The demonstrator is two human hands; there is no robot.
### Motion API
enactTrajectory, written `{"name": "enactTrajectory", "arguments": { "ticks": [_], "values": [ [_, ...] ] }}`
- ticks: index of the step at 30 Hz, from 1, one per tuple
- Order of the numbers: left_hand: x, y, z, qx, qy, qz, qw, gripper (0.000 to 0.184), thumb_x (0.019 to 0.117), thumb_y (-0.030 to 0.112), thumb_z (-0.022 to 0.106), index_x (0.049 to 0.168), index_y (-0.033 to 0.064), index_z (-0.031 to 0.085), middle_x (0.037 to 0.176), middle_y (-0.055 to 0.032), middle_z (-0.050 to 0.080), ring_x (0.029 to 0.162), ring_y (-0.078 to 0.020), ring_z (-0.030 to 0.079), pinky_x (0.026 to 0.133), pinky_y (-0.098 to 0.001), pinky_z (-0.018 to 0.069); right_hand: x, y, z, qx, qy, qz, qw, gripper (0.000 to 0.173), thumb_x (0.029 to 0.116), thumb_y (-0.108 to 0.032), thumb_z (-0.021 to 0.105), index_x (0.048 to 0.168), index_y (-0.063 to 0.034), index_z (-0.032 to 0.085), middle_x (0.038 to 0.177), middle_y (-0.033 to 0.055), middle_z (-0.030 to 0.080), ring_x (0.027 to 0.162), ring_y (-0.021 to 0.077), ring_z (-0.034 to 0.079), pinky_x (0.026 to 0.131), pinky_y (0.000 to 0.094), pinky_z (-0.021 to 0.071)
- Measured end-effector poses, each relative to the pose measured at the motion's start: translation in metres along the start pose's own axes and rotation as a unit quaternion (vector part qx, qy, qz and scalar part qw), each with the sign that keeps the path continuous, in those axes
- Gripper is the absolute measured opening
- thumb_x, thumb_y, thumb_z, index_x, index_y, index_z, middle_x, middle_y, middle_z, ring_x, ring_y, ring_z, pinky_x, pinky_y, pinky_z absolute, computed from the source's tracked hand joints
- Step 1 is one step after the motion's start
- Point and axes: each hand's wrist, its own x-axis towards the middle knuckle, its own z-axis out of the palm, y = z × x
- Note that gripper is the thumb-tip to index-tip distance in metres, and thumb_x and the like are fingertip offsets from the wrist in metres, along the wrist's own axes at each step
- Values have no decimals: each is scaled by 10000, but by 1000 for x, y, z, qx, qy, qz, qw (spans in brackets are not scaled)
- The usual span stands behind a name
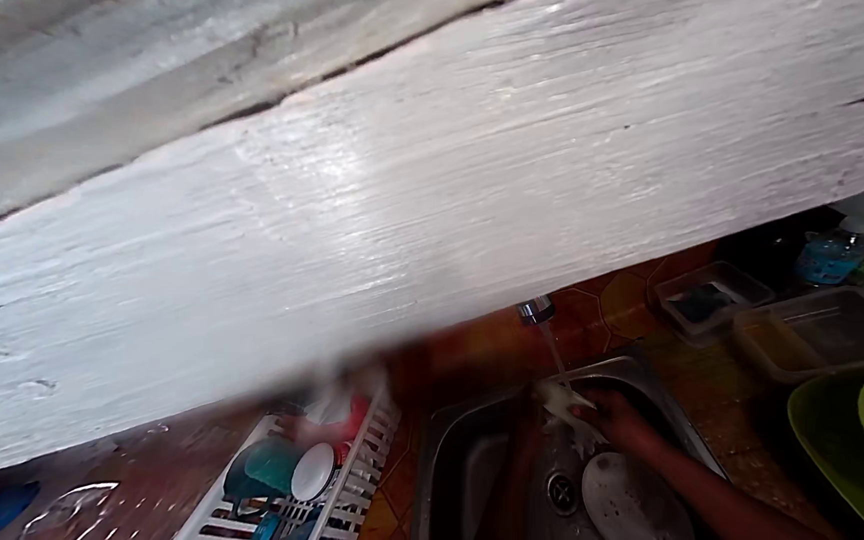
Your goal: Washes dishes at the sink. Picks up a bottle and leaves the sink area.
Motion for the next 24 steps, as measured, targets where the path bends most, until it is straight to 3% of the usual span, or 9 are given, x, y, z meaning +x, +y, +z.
{"name": "enactTrajectory", "arguments": {
  "ticks": [2,6,8,15,19,24],
  "values": [
    [1,-4,2,-42,9,-11,999,536,1135,371,289,1595,96,305,1499,-265,443,1200,-414,603,915,-555,548,6,-6,0,-15,-1,8,1000,255,1005,-220,657,1170,-35,717,986,100,718,876,147,666,855,366,542],
    [0,-11,9,-63,3,-47,997,564,1137,393,241,1553,23,335,1527,-269,412,1263,-422,562,950,-560,525,7,-11,-4,36,33,-22,999,231,1003,-190,646,1150,-27,721,955,64,722,839,88,665,815,295,552],
    [-1,-14,15,-57,-4,-57,997,592,1135,412,200,1539,5,347,1519,-260,434,1253,-401,573,958,-537,515,3,-9,-7,78,44,-24,996,243,1011,-180,635,1187,-36,720,1011,54,746,894,71,697,859,281,577],
    [-8,-40,43,-16,-4,-9,1000,629,1132,403,195,1504,-61,399,1513,-313,431,1384,-419,469,1102,-595,420,-21,17,-1,233,164,45,957,209,1042,-173,588,1060,-12,720,910,76,728,816,130,699,772,326,598],
    [-17,-50,50,-29,-6,-11,999,600,1135,384,223,1447,-70,461,1397,-315,533,1237,-392,589,1014,-541,503,-39,18,2,275,228,106,928,247,1059,-181,561,929,-23,699,829,64,692,754,128,663,714,318,572],
    [-21,-57,47,-138,-35,-136,980,656,1115,499,214,1496,-1,402,1326,-287,582,1081,-378,654,880,-518,556,-52,18,2,323,254,157,898,269,1071,-232,543,1029,-12,692,877,89,712,787,154,694,720,341,594]
  ]
}}
